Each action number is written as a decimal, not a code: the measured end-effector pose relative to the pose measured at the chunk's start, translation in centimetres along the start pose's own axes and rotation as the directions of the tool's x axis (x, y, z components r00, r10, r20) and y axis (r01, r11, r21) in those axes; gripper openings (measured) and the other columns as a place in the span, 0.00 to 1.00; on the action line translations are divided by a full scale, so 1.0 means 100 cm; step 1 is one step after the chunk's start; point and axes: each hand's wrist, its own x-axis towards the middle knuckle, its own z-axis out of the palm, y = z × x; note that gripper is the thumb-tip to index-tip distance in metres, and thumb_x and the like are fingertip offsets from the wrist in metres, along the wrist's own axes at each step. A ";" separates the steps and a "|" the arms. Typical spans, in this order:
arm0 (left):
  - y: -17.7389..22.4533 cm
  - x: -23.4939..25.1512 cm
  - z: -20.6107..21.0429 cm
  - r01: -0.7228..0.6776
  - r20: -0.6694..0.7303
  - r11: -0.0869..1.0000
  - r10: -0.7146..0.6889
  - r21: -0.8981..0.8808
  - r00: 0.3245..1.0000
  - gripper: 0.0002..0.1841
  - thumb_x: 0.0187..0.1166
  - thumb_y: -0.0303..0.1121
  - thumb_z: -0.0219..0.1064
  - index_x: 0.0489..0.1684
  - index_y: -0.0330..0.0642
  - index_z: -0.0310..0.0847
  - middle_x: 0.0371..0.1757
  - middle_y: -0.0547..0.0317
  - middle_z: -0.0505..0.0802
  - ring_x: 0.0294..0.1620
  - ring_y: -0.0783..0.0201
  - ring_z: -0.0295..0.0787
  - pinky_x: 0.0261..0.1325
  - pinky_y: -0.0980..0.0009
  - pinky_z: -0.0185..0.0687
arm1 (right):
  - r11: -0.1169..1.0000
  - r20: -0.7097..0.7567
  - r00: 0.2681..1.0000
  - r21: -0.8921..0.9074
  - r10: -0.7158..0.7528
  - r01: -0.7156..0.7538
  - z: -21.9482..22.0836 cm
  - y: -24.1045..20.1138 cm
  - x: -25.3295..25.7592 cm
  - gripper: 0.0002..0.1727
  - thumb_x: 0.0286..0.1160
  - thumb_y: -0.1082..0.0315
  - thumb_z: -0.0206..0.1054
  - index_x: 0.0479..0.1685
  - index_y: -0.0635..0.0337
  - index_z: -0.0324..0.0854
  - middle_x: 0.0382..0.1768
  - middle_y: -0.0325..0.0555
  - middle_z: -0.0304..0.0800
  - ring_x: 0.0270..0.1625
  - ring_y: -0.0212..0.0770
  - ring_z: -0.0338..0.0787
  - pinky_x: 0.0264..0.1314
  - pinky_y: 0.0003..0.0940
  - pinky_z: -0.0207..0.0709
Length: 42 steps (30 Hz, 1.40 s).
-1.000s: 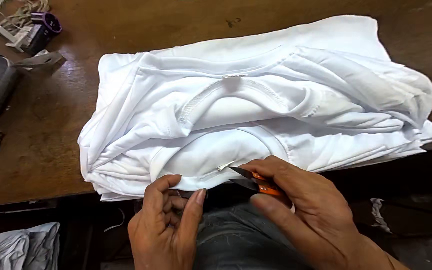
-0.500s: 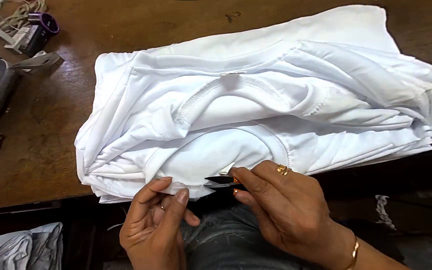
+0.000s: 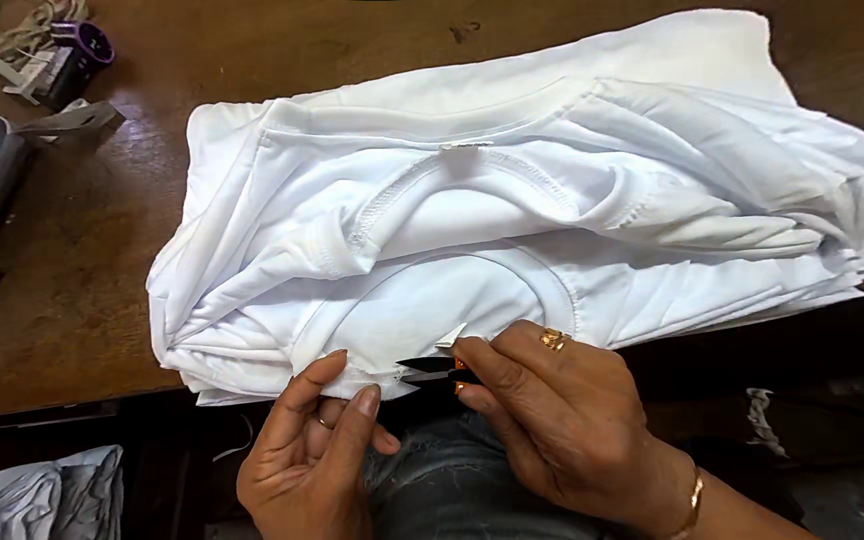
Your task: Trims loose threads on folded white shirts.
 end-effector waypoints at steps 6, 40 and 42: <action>-0.001 -0.001 0.000 0.002 -0.005 1.000 -0.002 0.006 1.000 0.18 0.68 0.17 0.75 0.59 0.33 0.88 0.40 0.46 0.96 0.21 0.65 0.91 0.24 0.74 0.91 | 1.000 -0.018 1.000 0.012 -0.025 0.025 0.009 -0.001 0.005 0.16 0.86 0.63 0.59 0.49 0.64 0.89 0.27 0.41 0.77 0.29 0.36 0.75 0.26 0.28 0.62; -0.019 0.000 0.051 0.071 0.306 0.995 -0.044 -0.077 0.951 0.24 0.66 0.21 0.80 0.62 0.40 0.80 0.42 0.49 0.95 0.37 0.62 0.97 0.44 0.69 0.96 | 0.999 0.017 1.000 0.034 -0.001 0.001 -0.030 0.000 -0.018 0.11 0.84 0.69 0.56 0.39 0.57 0.85 0.25 0.40 0.79 0.25 0.35 0.76 0.23 0.28 0.64; -0.020 0.000 0.053 0.084 0.290 0.994 -0.061 -0.068 0.955 0.27 0.60 0.15 0.80 0.61 0.39 0.79 0.40 0.47 0.94 0.32 0.60 0.97 0.41 0.68 0.97 | 0.995 0.090 0.995 0.090 -0.052 0.044 -0.030 -0.007 -0.028 0.10 0.88 0.67 0.54 0.40 0.56 0.81 0.25 0.41 0.76 0.25 0.38 0.75 0.23 0.30 0.65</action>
